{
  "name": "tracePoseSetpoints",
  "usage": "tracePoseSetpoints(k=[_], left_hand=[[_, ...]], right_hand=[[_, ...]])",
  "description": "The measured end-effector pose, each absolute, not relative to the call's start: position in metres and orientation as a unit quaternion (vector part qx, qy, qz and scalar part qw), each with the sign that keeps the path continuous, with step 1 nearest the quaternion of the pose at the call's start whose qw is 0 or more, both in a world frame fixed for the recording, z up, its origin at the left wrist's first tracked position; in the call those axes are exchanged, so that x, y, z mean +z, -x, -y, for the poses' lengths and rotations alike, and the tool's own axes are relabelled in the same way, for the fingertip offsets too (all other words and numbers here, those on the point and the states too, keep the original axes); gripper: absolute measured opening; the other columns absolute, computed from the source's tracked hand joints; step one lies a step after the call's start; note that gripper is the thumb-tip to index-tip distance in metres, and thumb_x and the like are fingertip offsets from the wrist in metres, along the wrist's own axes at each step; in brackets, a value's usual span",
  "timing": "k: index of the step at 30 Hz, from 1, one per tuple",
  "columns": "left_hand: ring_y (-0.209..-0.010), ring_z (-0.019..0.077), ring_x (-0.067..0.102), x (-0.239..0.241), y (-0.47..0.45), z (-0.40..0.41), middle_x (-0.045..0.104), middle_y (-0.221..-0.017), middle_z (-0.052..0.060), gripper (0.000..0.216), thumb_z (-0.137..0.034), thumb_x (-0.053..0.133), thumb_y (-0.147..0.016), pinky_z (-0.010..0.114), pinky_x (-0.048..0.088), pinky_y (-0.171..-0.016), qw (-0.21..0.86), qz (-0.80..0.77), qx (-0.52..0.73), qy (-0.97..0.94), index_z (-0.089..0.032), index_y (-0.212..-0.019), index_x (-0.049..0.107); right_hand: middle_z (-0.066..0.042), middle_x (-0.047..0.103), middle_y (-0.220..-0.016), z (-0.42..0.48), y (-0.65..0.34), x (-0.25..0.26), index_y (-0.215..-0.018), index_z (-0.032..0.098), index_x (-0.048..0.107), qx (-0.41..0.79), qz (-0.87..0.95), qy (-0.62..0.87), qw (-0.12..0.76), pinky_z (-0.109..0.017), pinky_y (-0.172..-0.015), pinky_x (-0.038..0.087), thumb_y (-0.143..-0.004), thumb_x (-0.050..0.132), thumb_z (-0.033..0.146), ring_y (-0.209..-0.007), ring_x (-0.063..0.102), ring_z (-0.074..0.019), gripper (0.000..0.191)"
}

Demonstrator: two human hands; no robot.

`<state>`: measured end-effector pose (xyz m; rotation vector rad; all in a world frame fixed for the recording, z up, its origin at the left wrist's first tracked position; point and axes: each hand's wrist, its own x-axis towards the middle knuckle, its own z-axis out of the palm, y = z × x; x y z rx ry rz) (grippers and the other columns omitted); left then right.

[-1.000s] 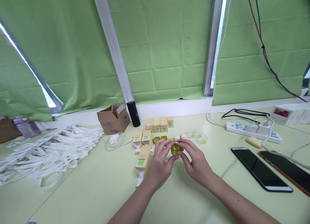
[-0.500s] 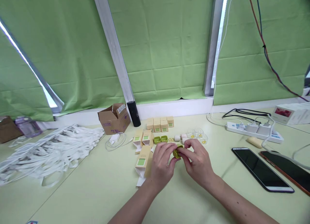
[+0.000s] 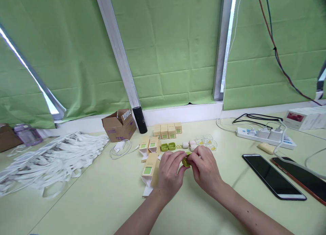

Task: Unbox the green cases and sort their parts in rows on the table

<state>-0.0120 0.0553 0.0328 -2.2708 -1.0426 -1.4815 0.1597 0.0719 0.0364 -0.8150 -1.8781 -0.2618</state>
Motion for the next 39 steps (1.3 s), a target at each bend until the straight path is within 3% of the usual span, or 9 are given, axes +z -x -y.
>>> tracePoseSetpoints(k=[32,39], left_hand=[[-0.103,0.0267,0.062,0.0314,0.0083,-0.0561,0.075,-0.115,0.006,0.041,-0.017,0.076,-0.089,0.043,0.055,-0.088,0.018,0.395,-0.556,0.731,-0.028,-0.127,0.067],[-0.111,0.0263,0.06,0.0344,0.015,-0.0595,0.072,-0.115,0.006,0.039,-0.022,0.076,-0.089,0.043,0.053,-0.096,-0.014,0.449,-0.56,0.696,-0.028,-0.126,0.067]], right_hand=[[-0.002,0.049,-0.08,-0.0693,-0.1606,0.0385,-0.086,0.021,0.06,-0.194,0.783,0.321,0.497,-0.035,-0.077,0.036,-0.095,0.05,0.002,-0.077,0.041,-0.0198,0.023],[-0.002,0.05,-0.079,-0.0679,-0.1617,0.0404,-0.09,0.021,0.058,-0.206,0.77,0.31,0.518,-0.037,-0.079,0.038,-0.096,0.054,0.005,-0.078,0.044,-0.0203,0.018]])
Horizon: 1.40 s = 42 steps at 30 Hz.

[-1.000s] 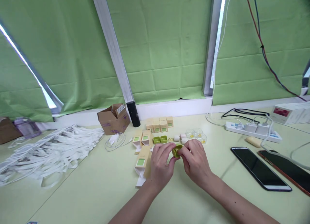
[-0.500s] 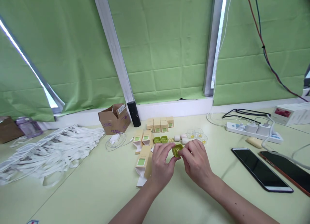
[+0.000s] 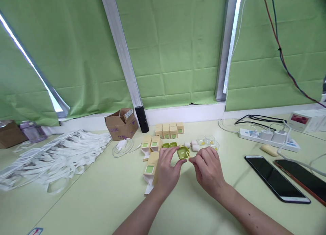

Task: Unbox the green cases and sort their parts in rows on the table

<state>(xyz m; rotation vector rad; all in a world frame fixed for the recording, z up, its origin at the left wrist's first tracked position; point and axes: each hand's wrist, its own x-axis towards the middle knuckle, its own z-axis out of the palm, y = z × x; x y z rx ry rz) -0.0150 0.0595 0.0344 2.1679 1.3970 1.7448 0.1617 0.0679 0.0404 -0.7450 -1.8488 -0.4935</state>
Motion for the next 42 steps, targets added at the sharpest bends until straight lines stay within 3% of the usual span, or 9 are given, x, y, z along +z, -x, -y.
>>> tracePoseSetpoints(k=[7,13,16,21,34,42], left_hand=[[-0.102,0.0235,0.061,0.035,0.021,-0.064,0.069,-0.113,0.007,0.04,-0.028,0.074,-0.091,0.038,0.051,-0.089,0.086,-0.505,0.589,-0.624,-0.03,-0.13,0.066],[-0.101,0.0207,0.067,0.034,0.028,-0.078,0.071,-0.122,0.009,0.029,-0.038,0.07,-0.095,0.03,0.045,-0.078,0.178,-0.484,0.663,-0.542,-0.025,-0.12,0.065],[-0.096,0.0199,0.069,0.035,0.029,-0.082,0.073,-0.112,0.009,0.029,-0.044,0.069,-0.095,0.028,0.043,-0.074,0.227,-0.468,0.683,-0.513,-0.022,-0.113,0.063],[-0.075,0.0173,0.065,0.037,0.031,-0.086,0.068,-0.075,0.001,0.037,-0.054,0.071,-0.091,0.026,0.045,-0.07,0.27,-0.469,0.7,-0.466,-0.02,-0.101,0.06],[-0.077,0.0163,0.064,0.04,0.028,-0.083,0.065,-0.077,0.001,0.038,-0.057,0.067,-0.093,0.027,0.049,-0.075,0.298,-0.452,0.704,-0.46,-0.02,-0.095,0.057],[-0.07,0.0147,0.059,0.037,0.03,-0.086,0.062,-0.072,0.0,0.046,-0.065,0.066,-0.091,0.026,0.046,-0.07,0.328,-0.453,0.699,-0.445,-0.02,-0.092,0.057]], right_hand=[[-0.002,0.056,-0.085,-0.08,-0.172,0.037,-0.094,0.022,0.058,-0.144,0.747,0.363,0.538,-0.039,-0.085,0.038,-0.099,0.056,0.01,-0.082,0.052,-0.0204,0.013],[-0.005,0.06,-0.092,-0.106,-0.167,0.022,-0.094,0.021,0.064,-0.108,0.78,0.412,0.458,-0.039,-0.088,0.037,-0.099,0.058,0.014,-0.09,0.052,-0.0223,0.01],[-0.006,0.06,-0.096,-0.125,-0.158,0.012,-0.092,0.021,0.069,-0.122,0.796,0.442,0.394,-0.039,-0.089,0.035,-0.094,0.062,0.011,-0.095,0.051,-0.0234,0.012],[-0.007,0.059,-0.093,-0.149,-0.138,0.0,-0.083,0.021,0.073,-0.152,0.81,0.47,0.315,-0.038,-0.088,0.034,-0.087,0.066,0.007,-0.095,0.047,-0.0245,0.016],[-0.012,0.06,-0.096,-0.167,-0.12,-0.008,-0.081,0.02,0.079,-0.173,0.807,0.494,0.274,-0.045,-0.097,0.031,-0.088,0.063,0.009,-0.1,0.043,-0.028,0.02],[-0.012,0.061,-0.096,-0.164,-0.122,-0.009,-0.082,0.02,0.078,-0.178,0.803,0.498,0.275,-0.045,-0.096,0.032,-0.089,0.061,0.01,-0.099,0.044,-0.0281,0.02]])
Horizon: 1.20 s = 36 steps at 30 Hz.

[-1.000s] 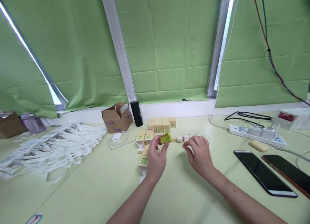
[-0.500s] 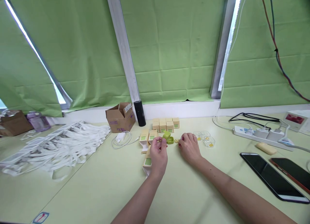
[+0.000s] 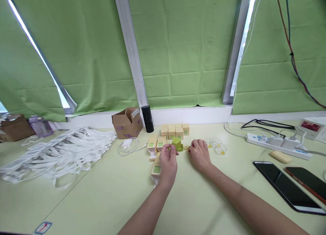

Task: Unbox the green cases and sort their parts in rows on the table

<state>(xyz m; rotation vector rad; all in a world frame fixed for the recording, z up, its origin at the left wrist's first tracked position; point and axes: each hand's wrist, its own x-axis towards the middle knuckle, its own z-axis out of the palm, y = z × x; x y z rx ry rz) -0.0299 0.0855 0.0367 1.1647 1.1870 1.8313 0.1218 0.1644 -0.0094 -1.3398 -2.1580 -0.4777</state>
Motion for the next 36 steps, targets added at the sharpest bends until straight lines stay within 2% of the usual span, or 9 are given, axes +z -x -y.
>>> tracePoseSetpoints(k=[5,9,15,18,22,25,29,36], left_hand=[[-0.064,0.0128,0.055,0.036,0.029,-0.086,0.066,-0.074,0.001,0.045,-0.065,0.064,-0.092,0.025,0.041,-0.062,0.35,-0.431,0.703,-0.444,-0.02,-0.088,0.056],[-0.065,0.0119,0.056,0.04,0.027,-0.085,0.076,-0.088,0.007,0.045,-0.063,0.068,-0.09,0.024,0.041,-0.059,0.388,-0.399,0.706,-0.437,-0.02,-0.087,0.055],[-0.066,0.014,0.062,0.041,0.026,-0.084,0.079,-0.091,0.013,0.044,-0.057,0.075,-0.087,0.027,0.043,-0.064,0.535,-0.311,0.692,-0.372,-0.017,-0.094,0.058],[-0.068,0.0167,0.065,0.039,0.025,-0.085,0.079,-0.092,0.015,0.042,-0.053,0.076,-0.088,0.03,0.045,-0.067,0.598,-0.268,0.68,-0.329,-0.016,-0.098,0.059],[-0.07,0.0176,0.067,0.037,0.023,-0.085,0.079,-0.096,0.016,0.035,-0.046,0.075,-0.09,0.03,0.046,-0.068,0.632,-0.246,0.673,-0.295,-0.015,-0.098,0.06],[-0.071,0.0171,0.067,0.036,0.024,-0.085,0.079,-0.1,0.017,0.028,-0.038,0.076,-0.09,0.031,0.048,-0.069,0.641,-0.243,0.675,-0.272,-0.016,-0.095,0.059],[-0.073,0.0167,0.067,0.034,0.026,-0.086,0.079,-0.103,0.017,0.026,-0.029,0.078,-0.087,0.032,0.05,-0.073,0.636,-0.251,0.683,-0.257,-0.018,-0.088,0.054],[-0.072,0.0166,0.067,0.035,0.027,-0.087,0.079,-0.1,0.016,0.027,-0.028,0.077,-0.087,0.031,0.05,-0.073,0.636,-0.257,0.682,-0.255,-0.02,-0.087,0.051]], right_hand=[[-0.011,0.061,-0.096,-0.162,-0.124,-0.01,-0.083,0.021,0.076,-0.176,0.802,0.498,0.279,-0.045,-0.095,0.031,-0.088,0.064,0.01,-0.099,0.045,-0.0285,0.017],[-0.011,0.062,-0.099,-0.16,-0.126,-0.009,-0.092,0.021,0.074,-0.177,0.798,0.501,0.284,-0.045,-0.096,0.031,-0.088,0.064,0.01,-0.101,0.046,-0.0292,0.015],[-0.012,0.063,-0.107,-0.135,-0.143,-0.006,-0.108,0.02,0.068,-0.185,0.816,0.474,0.273,-0.044,-0.099,0.032,-0.092,0.062,0.015,-0.106,0.046,-0.0301,0.017],[-0.009,0.063,-0.103,-0.113,-0.154,-0.005,-0.102,0.021,0.065,-0.175,0.85,0.419,0.267,-0.044,-0.099,0.032,-0.093,0.06,0.015,-0.103,0.048,-0.0284,0.011],[-0.006,0.061,-0.093,-0.094,-0.162,-0.007,-0.095,0.021,0.061,-0.138,0.853,0.404,0.3,-0.039,-0.087,0.033,-0.094,0.058,0.014,-0.092,0.05,-0.0251,0.008],[-0.005,0.061,-0.087,-0.091,-0.164,-0.01,-0.088,0.021,0.058,-0.113,0.85,0.418,0.301,-0.036,-0.078,0.032,-0.095,0.057,0.015,-0.085,0.051,-0.0229,0.009],[-0.004,0.063,-0.085,-0.094,-0.164,-0.014,-0.088,0.021,0.057,-0.069,0.85,0.445,0.275,-0.034,-0.074,0.032,-0.097,0.057,0.017,-0.081,0.054,-0.0216,0.01],[-0.005,0.065,-0.087,-0.094,-0.164,-0.015,-0.09,0.021,0.056,-0.049,0.853,0.449,0.263,-0.034,-0.069,0.032,-0.098,0.053,0.017,-0.081,0.058,-0.0213,0.01]])
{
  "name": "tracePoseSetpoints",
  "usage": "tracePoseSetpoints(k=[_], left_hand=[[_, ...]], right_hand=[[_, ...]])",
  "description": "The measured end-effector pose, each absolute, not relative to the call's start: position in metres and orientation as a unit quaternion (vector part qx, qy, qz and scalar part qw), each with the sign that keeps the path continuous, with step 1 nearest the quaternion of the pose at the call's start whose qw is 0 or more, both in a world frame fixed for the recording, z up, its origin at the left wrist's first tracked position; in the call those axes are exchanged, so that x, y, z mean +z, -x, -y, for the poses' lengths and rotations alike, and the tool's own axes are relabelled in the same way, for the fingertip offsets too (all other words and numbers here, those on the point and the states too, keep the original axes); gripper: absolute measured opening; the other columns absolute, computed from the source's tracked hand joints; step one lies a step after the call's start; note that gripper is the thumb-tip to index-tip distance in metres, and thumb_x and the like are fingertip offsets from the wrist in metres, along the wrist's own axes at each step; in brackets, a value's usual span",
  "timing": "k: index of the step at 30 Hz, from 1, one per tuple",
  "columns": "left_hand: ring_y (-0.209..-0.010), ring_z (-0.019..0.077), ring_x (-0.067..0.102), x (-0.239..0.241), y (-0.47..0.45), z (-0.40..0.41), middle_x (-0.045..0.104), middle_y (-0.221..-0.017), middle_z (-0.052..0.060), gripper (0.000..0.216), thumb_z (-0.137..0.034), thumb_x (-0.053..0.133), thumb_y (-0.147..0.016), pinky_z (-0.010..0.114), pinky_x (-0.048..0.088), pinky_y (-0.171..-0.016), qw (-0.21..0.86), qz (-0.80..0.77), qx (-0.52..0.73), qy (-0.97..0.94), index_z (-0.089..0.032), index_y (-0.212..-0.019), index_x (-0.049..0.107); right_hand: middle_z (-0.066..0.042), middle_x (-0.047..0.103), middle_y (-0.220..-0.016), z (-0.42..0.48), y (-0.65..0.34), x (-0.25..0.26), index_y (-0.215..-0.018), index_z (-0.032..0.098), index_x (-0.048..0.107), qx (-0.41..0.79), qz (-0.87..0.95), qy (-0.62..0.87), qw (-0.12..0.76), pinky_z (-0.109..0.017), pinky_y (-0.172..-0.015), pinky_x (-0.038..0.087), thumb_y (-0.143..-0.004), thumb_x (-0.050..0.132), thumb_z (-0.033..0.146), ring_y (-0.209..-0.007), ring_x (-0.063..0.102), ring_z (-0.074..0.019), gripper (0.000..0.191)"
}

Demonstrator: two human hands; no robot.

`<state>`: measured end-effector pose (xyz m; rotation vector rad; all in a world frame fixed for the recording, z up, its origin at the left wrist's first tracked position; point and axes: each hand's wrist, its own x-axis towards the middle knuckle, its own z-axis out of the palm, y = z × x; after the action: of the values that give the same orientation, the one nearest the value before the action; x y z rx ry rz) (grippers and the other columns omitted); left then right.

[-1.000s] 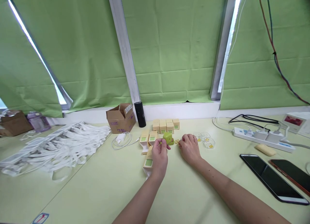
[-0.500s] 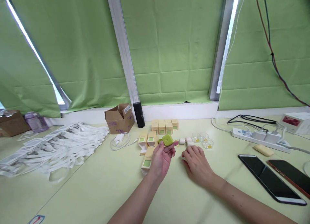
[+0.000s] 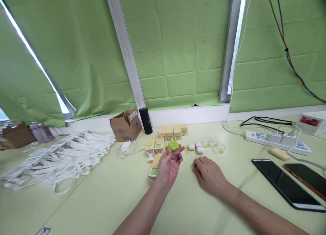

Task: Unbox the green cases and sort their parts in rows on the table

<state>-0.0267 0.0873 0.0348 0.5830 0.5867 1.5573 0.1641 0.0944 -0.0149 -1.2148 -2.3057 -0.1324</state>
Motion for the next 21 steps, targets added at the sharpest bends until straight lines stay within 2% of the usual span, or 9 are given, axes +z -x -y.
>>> tracePoseSetpoints(k=[4,8,12,15,17,21], left_hand=[[-0.071,0.0164,0.066,0.04,0.029,-0.088,0.079,-0.092,0.013,0.036,-0.04,0.079,-0.085,0.03,0.047,-0.072,0.582,-0.289,0.681,-0.336,-0.021,-0.086,0.048],[-0.069,0.018,0.064,0.045,0.035,-0.085,0.076,-0.079,0.006,0.033,-0.049,0.066,-0.095,0.03,0.044,-0.07,0.391,-0.442,0.629,-0.505,-0.023,-0.088,0.047],[-0.077,0.0206,0.064,0.055,0.041,-0.08,0.074,-0.081,0.003,0.019,-0.033,0.049,-0.103,0.034,0.042,-0.076,0.101,-0.583,0.449,-0.669,-0.023,-0.09,0.058],[-0.087,0.0246,0.062,0.064,0.039,-0.081,0.073,-0.081,0.005,0.024,-0.02,0.049,-0.1,0.039,0.038,-0.082,-0.077,-0.605,0.268,-0.746,-0.022,-0.082,0.065],[-0.092,0.0268,0.06,0.067,0.037,-0.086,0.074,-0.081,0.007,0.028,-0.015,0.05,-0.098,0.041,0.037,-0.084,-0.124,-0.607,0.167,-0.767,-0.021,-0.077,0.068],[-0.099,0.0293,0.059,0.067,0.032,-0.1,0.074,-0.081,0.011,0.028,-0.002,0.053,-0.087,0.042,0.037,-0.084,-0.131,-0.605,0.031,-0.785,-0.019,-0.072,0.071]], right_hand=[[-0.005,0.066,-0.087,-0.095,-0.164,-0.014,-0.089,0.022,0.056,-0.044,0.851,0.454,0.261,-0.034,-0.069,0.032,-0.098,0.055,0.017,-0.081,0.058,-0.0214,0.009],[-0.005,0.067,-0.088,-0.095,-0.164,-0.012,-0.091,0.022,0.057,-0.036,0.848,0.464,0.253,-0.034,-0.07,0.034,-0.097,0.056,0.018,-0.082,0.059,-0.0213,0.008],[-0.005,0.067,-0.091,-0.094,-0.163,-0.009,-0.092,0.021,0.058,-0.02,0.845,0.482,0.23,-0.033,-0.072,0.035,-0.098,0.055,0.02,-0.085,0.06,-0.0215,0.007],[-0.006,0.068,-0.095,-0.094,-0.162,-0.006,-0.096,0.021,0.06,-0.011,0.846,0.488,0.215,-0.032,-0.074,0.036,-0.099,0.053,0.021,-0.089,0.06,-0.0221,0.007],[-0.007,0.068,-0.097,-0.094,-0.162,-0.005,-0.1,0.021,0.061,-0.005,0.849,0.487,0.206,-0.033,-0.076,0.036,-0.1,0.052,0.022,-0.091,0.061,-0.0226,0.009],[-0.007,0.068,-0.099,-0.092,-0.161,-0.002,-0.103,0.022,0.063,-0.006,0.853,0.488,0.188,-0.033,-0.075,0.036,-0.101,0.049,0.024,-0.093,0.062,-0.0234,0.014]])
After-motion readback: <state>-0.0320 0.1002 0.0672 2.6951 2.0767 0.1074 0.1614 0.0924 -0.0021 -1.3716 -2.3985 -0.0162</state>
